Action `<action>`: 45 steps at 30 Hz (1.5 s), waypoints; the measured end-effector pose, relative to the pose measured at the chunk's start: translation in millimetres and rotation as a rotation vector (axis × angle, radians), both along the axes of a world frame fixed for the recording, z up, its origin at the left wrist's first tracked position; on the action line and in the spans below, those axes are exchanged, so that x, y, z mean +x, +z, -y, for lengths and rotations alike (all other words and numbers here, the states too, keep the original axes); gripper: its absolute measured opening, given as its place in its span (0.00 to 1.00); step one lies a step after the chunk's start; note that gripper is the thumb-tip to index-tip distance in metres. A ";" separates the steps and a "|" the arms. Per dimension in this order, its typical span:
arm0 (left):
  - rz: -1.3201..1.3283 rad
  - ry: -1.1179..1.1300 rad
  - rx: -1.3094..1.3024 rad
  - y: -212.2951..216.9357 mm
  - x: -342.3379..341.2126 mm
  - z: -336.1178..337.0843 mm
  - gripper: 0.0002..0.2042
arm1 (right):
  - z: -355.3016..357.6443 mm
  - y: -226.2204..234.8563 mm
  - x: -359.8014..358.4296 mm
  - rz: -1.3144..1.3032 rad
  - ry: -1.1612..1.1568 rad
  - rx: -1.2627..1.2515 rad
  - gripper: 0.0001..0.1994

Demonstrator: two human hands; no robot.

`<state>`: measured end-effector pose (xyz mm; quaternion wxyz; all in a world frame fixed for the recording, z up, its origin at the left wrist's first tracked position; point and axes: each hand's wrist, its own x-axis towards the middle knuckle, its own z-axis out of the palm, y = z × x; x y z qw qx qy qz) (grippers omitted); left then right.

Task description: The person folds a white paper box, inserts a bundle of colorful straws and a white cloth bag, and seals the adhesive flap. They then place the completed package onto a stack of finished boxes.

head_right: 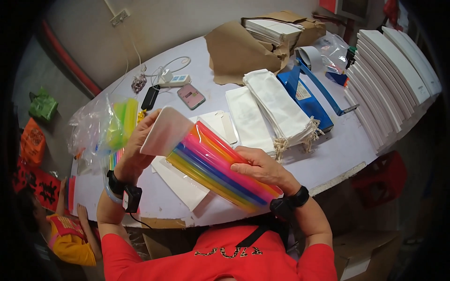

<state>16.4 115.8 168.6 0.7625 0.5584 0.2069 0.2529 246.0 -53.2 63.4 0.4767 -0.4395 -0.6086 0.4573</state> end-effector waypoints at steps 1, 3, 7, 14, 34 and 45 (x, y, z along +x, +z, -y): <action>-0.073 -0.029 0.013 -1.0 -2.5 4.9 0.09 | 0.9 2.9 -3.4 0.047 0.010 0.041 0.17; -0.219 -0.088 0.035 -3.4 -9.4 13.3 0.11 | 1.9 6.9 -9.6 0.138 0.032 0.124 0.15; -0.385 -0.221 0.204 -11.5 -28.4 23.0 0.13 | 0.8 7.0 -16.9 0.336 0.103 0.159 0.15; -0.243 -0.041 0.371 -36.2 -44.8 62.0 0.18 | 8.2 13.3 -34.9 0.328 0.117 0.025 0.18; -0.472 0.051 0.481 -47.6 -30.9 69.1 0.25 | -10.1 19.4 -64.4 0.415 -0.384 -0.055 0.17; -0.716 -0.186 1.453 -157.4 -156.7 77.8 0.34 | 3.3 -14.3 -32.2 0.139 -0.512 -0.107 0.07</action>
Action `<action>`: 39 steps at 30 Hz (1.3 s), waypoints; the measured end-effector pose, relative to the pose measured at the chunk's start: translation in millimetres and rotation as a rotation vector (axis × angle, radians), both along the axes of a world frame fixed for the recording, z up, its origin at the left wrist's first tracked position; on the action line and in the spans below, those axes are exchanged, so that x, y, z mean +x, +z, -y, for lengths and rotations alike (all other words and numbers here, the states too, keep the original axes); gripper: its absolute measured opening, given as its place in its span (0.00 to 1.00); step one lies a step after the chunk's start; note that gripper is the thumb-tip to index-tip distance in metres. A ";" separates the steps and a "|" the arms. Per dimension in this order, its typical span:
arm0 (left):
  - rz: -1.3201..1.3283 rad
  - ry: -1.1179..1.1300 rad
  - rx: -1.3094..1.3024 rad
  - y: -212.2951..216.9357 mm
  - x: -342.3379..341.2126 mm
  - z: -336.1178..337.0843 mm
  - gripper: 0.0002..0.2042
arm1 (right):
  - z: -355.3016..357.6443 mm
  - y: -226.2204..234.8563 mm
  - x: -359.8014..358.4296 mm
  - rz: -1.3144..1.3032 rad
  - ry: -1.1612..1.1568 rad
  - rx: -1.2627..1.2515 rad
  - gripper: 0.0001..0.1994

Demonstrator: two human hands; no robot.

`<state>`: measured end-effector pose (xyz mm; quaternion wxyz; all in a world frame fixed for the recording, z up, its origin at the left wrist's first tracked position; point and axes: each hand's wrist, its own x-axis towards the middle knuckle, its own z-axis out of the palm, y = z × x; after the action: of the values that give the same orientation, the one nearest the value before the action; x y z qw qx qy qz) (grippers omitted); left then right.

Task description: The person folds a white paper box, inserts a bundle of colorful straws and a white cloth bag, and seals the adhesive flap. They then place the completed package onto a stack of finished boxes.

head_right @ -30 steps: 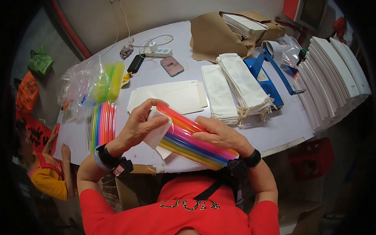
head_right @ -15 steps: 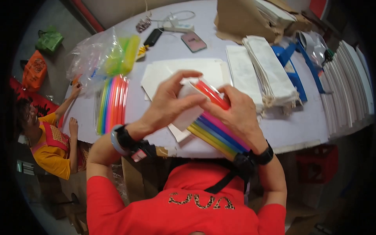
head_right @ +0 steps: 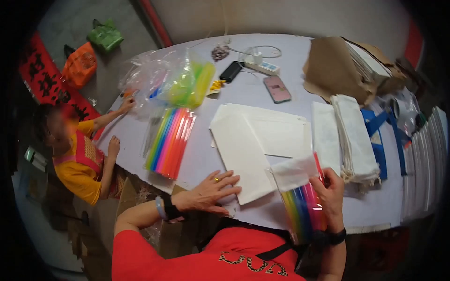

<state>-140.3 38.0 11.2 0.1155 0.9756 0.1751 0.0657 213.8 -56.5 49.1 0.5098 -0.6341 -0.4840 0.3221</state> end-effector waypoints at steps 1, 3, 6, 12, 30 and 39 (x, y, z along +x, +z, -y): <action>-0.002 -0.002 -0.010 -3.1 0.7 3.2 0.35 | -3.5 -3.3 0.1 -0.011 -0.003 0.025 0.06; 0.044 -0.018 0.016 -6.6 1.9 15.6 0.33 | -3.1 -7.3 0.6 -0.086 0.019 0.027 0.05; 0.163 -0.087 0.140 -35.6 -6.4 44.6 0.27 | 3.4 -10.1 6.6 -0.140 0.023 0.023 0.04; 0.305 -0.084 0.314 -39.1 -3.4 57.2 0.15 | 7.9 -25.1 13.7 -0.228 0.073 0.068 0.05; 0.417 -0.134 0.382 -36.7 32.4 57.6 0.13 | 82.1 19.2 56.0 -0.144 0.024 0.323 0.15; 0.743 -0.023 0.155 100.7 58.6 27.7 0.11 | 104.3 95.9 39.6 -0.030 -0.156 0.456 0.13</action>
<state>-81.7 10.3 111.9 0.0975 0.8930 0.1048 0.4266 253.4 -160.8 145.0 0.6704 -0.5332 -0.4860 0.1737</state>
